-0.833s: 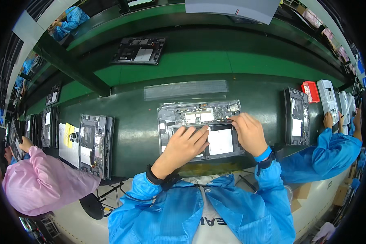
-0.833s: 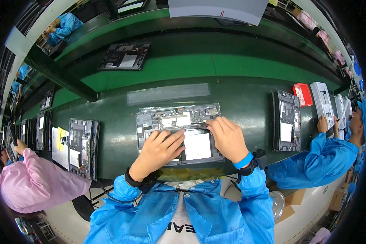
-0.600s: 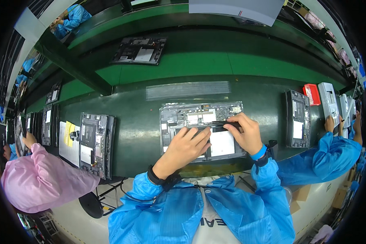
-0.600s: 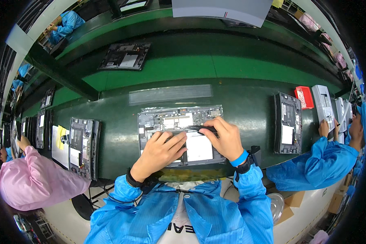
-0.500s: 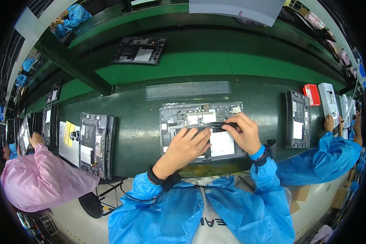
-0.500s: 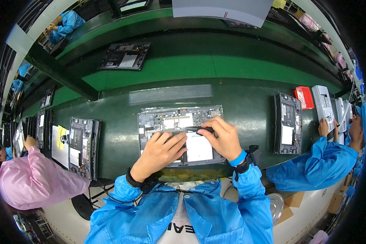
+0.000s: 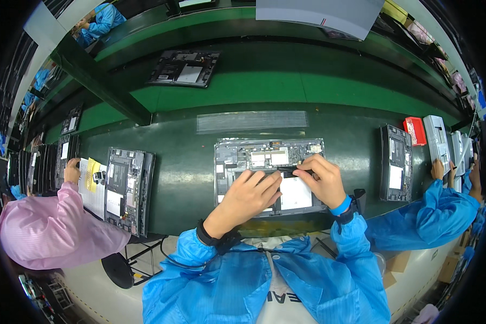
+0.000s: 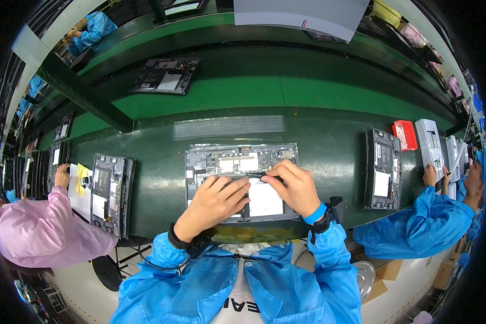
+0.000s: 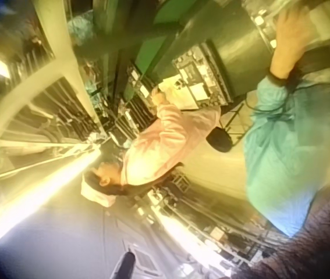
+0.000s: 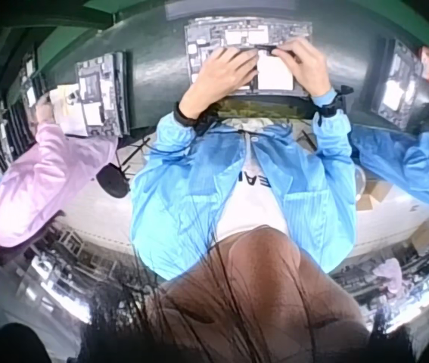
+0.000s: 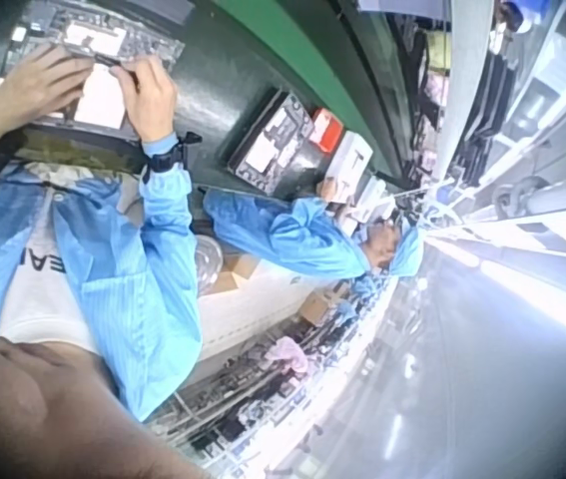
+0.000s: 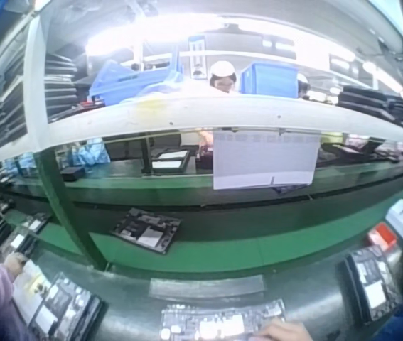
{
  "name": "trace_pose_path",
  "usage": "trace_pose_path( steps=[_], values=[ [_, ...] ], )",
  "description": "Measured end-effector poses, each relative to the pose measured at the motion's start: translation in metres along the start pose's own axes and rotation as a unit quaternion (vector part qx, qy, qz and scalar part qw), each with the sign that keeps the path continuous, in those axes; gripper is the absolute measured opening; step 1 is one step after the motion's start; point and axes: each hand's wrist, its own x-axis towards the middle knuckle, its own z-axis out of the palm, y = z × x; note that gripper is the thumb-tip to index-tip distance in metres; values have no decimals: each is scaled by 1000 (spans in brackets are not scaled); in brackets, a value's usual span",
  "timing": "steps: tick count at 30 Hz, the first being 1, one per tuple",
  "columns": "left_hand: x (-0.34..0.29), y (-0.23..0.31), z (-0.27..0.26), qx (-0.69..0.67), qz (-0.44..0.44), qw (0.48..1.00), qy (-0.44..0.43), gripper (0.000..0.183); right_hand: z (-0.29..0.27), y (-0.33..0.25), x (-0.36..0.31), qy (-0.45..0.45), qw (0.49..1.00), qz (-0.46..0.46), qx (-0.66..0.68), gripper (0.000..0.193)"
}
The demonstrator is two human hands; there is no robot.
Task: The person installs internal components and manages ribbon cables inside tablet or small laptop housings, using tweezers and a spudger to precisely position the components and cables.
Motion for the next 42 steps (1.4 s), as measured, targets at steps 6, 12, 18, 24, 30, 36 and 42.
trace_pose_path(
  steps=[6, 12, 18, 24, 30, 36, 42],
  values=[
    [-1, 1, -1, -5, 1, 1000, -7, 38, 0, -1, -1, 2, 1000, 8, 10, 18],
    [1, 1, 0, -16, -8, 1000, 0, 39, -1, -1, -1, 1, 1000, 13, 9, 18],
    [1, 0, 2, -15, -14, 1000, 3, 40, -11, -7, 6, -34, 999, 24, -35, 18],
    [2, 1, 2, 0, -8, 1000, 16, 38, -33, -18, 33, -132, 984, 113, -45, 20],
    [2, 1, 1, 4, -9, 1000, 27, 34, -32, -11, 51, -231, 958, 164, -37, 27],
    [2, 0, 3, -7, -12, 999, 29, 33, -31, -4, 57, -262, 948, 175, -31, 32],
    [2, 0, 1, -3, -9, 1000, 26, 32, -27, -4, 57, -266, 947, 176, -24, 32]
  ],
)
